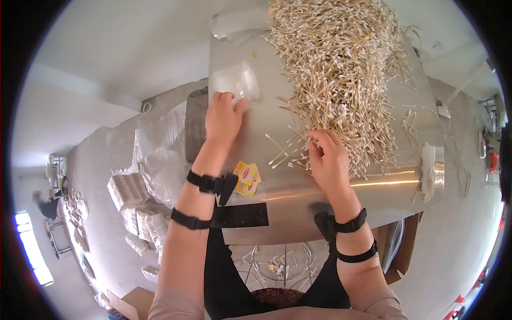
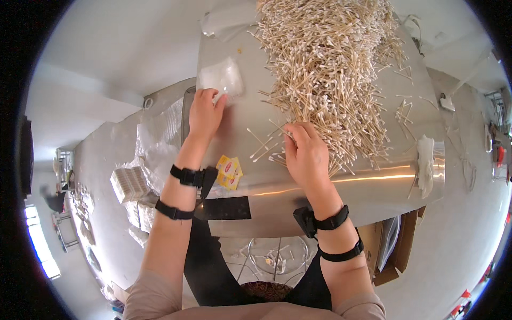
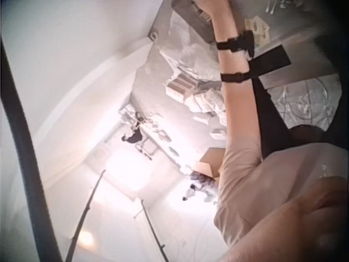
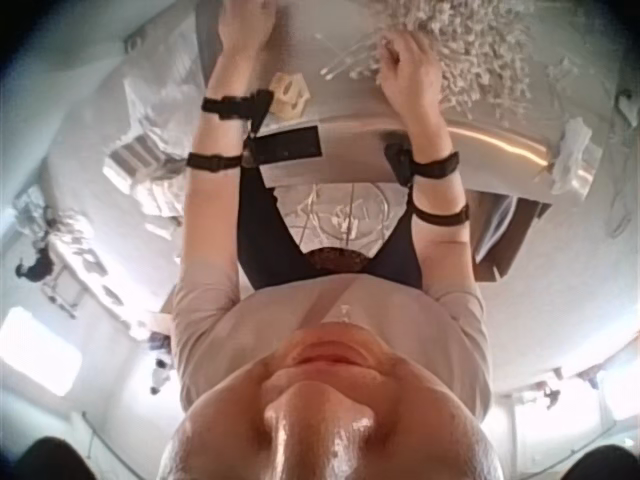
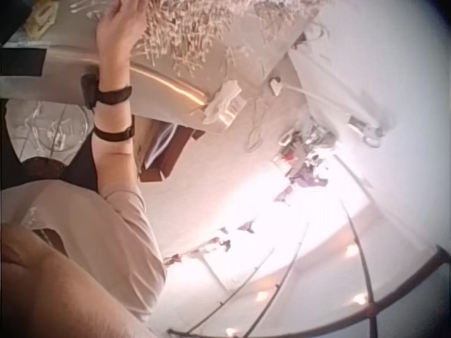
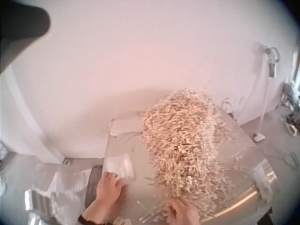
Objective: Counting cotton swabs and placing them into small plastic bags.
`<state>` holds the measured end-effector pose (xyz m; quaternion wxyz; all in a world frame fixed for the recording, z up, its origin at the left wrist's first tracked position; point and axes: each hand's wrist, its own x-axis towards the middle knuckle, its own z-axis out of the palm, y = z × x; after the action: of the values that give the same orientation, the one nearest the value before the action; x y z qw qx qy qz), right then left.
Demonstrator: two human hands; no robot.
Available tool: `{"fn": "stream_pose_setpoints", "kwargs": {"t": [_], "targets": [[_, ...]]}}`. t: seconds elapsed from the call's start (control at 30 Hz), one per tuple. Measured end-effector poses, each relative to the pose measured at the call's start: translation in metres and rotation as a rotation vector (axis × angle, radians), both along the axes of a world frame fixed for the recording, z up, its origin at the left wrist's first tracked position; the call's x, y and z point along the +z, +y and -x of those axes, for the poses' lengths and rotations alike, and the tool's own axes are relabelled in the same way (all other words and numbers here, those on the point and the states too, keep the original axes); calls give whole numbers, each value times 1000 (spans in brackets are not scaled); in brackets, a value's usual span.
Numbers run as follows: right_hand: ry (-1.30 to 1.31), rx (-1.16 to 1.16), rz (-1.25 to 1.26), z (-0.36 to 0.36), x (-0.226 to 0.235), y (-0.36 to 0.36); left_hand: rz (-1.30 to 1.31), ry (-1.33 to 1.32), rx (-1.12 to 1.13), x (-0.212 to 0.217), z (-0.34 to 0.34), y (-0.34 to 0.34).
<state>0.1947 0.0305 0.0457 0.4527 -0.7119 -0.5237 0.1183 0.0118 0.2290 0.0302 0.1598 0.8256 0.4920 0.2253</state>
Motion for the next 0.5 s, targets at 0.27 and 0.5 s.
{"fn": "stream_pose_setpoints", "kwargs": {"t": [0.27,0.5], "targets": [[42,32,-26,-7,-1,-5,224,162,299,-10,-16,23],[61,34,-19,-7,2,-8,55,48,282,-30,-4,25]]}}
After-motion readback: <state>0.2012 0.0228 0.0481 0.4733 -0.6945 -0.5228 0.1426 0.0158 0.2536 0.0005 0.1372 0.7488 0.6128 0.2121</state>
